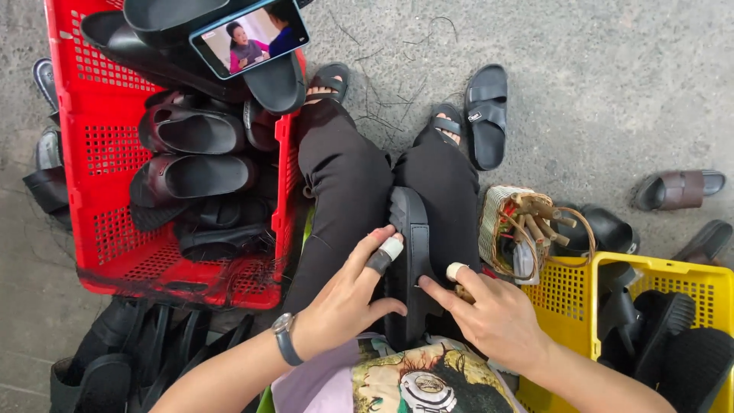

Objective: Hand-stitching a rubber sole onto a black shoe using a needle and thread while sitting on the ground.

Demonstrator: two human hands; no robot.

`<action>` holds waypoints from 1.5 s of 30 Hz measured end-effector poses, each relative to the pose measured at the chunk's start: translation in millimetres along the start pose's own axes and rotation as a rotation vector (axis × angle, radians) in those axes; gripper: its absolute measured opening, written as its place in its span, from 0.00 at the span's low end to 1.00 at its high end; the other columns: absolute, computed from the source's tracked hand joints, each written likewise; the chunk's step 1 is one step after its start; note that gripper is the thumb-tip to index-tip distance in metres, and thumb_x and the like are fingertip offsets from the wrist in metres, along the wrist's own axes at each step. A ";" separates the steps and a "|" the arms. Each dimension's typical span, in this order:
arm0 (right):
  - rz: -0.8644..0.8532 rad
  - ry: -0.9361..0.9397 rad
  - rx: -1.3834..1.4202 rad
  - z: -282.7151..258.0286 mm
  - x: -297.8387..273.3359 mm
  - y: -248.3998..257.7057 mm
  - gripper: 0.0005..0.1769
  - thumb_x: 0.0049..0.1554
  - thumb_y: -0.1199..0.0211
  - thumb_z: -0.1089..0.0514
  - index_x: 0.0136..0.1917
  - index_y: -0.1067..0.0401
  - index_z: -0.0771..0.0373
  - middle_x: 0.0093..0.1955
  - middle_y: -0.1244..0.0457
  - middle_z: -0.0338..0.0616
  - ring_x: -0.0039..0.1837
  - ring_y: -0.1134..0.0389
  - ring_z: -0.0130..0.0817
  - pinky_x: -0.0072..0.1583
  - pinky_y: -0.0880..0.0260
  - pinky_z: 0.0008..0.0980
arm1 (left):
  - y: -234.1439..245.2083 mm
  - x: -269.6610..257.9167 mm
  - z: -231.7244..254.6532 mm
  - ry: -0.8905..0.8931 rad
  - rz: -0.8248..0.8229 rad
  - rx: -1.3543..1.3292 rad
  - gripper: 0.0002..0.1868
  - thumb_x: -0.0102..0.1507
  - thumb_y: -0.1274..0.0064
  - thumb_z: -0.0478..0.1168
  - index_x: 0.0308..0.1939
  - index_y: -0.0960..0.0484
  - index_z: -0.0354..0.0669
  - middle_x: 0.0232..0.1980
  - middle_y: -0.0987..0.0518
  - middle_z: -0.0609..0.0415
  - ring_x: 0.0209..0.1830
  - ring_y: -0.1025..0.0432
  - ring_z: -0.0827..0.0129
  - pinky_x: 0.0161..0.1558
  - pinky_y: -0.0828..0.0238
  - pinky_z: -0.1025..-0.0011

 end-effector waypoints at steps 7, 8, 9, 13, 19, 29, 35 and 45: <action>-0.025 0.027 -0.064 -2.0 3.7 3.8 0.25 0.46 0.42 0.59 0.58 0.29 0.48 0.50 0.45 0.41 0.31 0.44 0.27 0.31 0.41 0.26 | -0.2 4.5 -6.6 -0.024 0.028 -0.012 0.45 0.45 0.31 0.37 0.63 0.37 0.31 0.68 0.42 0.42 0.67 0.38 0.51 0.63 0.37 0.65; -0.030 0.043 -0.116 -3.8 3.3 3.9 0.24 0.47 0.43 0.58 0.59 0.29 0.50 0.50 0.46 0.42 0.31 0.45 0.27 0.31 0.42 0.26 | -0.1 4.8 -7.2 -0.040 0.043 -0.026 0.46 0.45 0.30 0.38 0.63 0.36 0.32 0.68 0.41 0.43 0.66 0.38 0.52 0.63 0.37 0.64; -0.031 0.045 -0.115 -5.8 4.6 -2.0 0.24 0.47 0.43 0.58 0.59 0.29 0.50 0.50 0.46 0.42 0.31 0.45 0.27 0.31 0.42 0.26 | -2.3 5.0 -10.3 -0.037 0.044 -0.026 0.46 0.45 0.30 0.38 0.63 0.36 0.32 0.68 0.41 0.43 0.66 0.38 0.52 0.63 0.37 0.64; 0.048 0.047 0.024 -9.0 5.7 -23.1 0.20 0.44 0.41 0.62 0.52 0.31 0.62 0.49 0.43 0.45 0.36 0.37 0.32 0.36 0.37 0.28 | -2.1 7.1 -11.7 -0.075 0.093 -0.012 0.47 0.42 0.29 0.40 0.62 0.34 0.33 0.66 0.37 0.44 0.61 0.35 0.53 0.61 0.36 0.65; -0.021 -0.080 0.163 8.4 -7.9 -34.8 0.20 0.46 0.35 0.57 0.53 0.32 0.58 0.53 0.43 0.43 0.36 0.34 0.33 0.34 0.34 0.30 | 9.6 -10.0 7.5 -0.003 0.195 0.050 0.18 0.46 0.33 0.40 0.25 0.27 0.34 0.47 0.31 0.47 0.37 0.33 0.60 0.37 0.33 0.70; -0.048 0.011 0.106 8.8 0.7 -17.7 0.26 0.46 0.40 0.62 0.59 0.30 0.47 0.46 0.43 0.35 0.28 0.39 0.25 0.28 0.41 0.27 | -4.6 -15.2 -17.4 0.347 0.100 -0.260 0.21 0.46 0.33 0.37 0.38 0.27 0.40 0.32 0.29 0.59 0.24 0.35 0.73 0.28 0.34 0.77; -0.122 0.098 0.112 15.6 -8.5 -33.1 0.33 0.42 0.43 0.64 0.63 0.33 0.51 0.45 0.46 0.41 0.31 0.38 0.26 0.29 0.40 0.27 | -14.9 -5.1 -30.2 0.352 0.049 -0.313 0.25 0.42 0.30 0.35 0.36 0.30 0.39 0.32 0.31 0.59 0.27 0.36 0.74 0.29 0.33 0.77; 0.181 0.124 0.149 9.7 -20.8 -59.2 0.22 0.45 0.36 0.60 0.55 0.32 0.57 0.53 0.40 0.41 0.35 0.33 0.36 0.35 0.34 0.33 | -21.6 -31.1 -37.7 0.435 0.199 -0.457 0.20 0.50 0.37 0.30 0.42 0.29 0.41 0.32 0.29 0.59 0.24 0.37 0.79 0.27 0.35 0.80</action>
Point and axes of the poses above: each hand's wrist, its own x-axis towards the middle knuckle, its own y-axis out of the back of the hand, z = x × y, the point moved 6 cm from there along x, towards the middle knuckle
